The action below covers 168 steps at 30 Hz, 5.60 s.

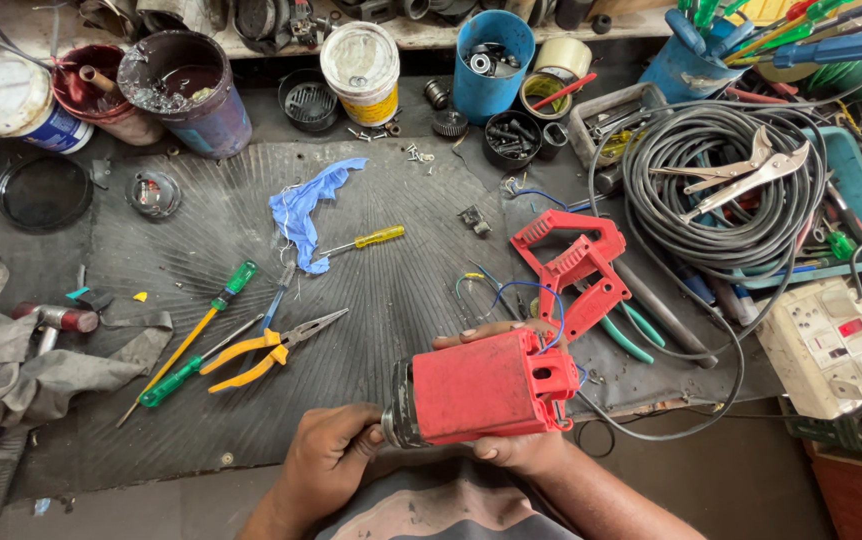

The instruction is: The person disassembles a red electric drill on a cluttered workbench. They separate the drill's housing halves by hand, unscrew fasteners using a screwdriver, pull out internal wiring and switch components, and set the housing parts aside on the bench.

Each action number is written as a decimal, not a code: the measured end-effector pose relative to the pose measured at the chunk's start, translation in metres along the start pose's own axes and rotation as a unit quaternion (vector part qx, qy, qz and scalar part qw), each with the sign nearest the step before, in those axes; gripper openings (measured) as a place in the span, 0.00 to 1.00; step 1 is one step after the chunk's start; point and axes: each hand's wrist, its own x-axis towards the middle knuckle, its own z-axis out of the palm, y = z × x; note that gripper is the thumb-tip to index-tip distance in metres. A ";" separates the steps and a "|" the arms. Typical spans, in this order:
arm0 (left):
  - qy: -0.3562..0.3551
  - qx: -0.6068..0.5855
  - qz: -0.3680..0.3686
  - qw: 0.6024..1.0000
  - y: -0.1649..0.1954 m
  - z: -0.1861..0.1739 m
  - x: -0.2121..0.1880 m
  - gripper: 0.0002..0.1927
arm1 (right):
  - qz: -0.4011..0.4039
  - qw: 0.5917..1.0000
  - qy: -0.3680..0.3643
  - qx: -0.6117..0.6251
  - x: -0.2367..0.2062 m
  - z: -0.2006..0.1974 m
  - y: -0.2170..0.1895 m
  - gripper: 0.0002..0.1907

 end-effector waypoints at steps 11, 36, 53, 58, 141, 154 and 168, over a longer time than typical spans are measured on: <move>-0.168 -0.279 -0.174 0.929 -0.027 0.005 -0.015 0.27 | -0.040 0.996 -0.041 0.070 0.000 -0.006 0.002 0.54; 0.036 -0.026 -0.131 0.990 -0.008 0.013 0.009 0.18 | 0.029 0.967 -0.137 -0.213 0.008 -0.022 0.045 0.52; -0.116 0.022 -0.031 0.993 -0.005 -0.003 0.040 0.51 | -0.076 0.865 -0.266 -0.418 0.040 -0.035 -0.011 0.38; -0.032 0.087 0.027 0.995 -0.003 0.000 0.038 0.45 | -0.065 0.861 -0.171 -0.475 0.030 -0.041 -0.006 0.23; 0.180 0.256 0.160 0.936 -0.045 0.001 -0.006 0.47 | 0.148 0.663 -0.041 -0.733 0.063 -0.150 -0.113 0.28; 0.188 0.061 0.116 0.973 -0.028 0.015 0.003 0.50 | 0.297 0.951 0.081 0.033 0.008 -0.046 -0.028 0.26; -0.014 0.046 0.005 0.999 0.008 -0.003 0.012 0.54 | 0.287 0.950 -0.115 -0.044 0.020 0.026 -0.123 0.41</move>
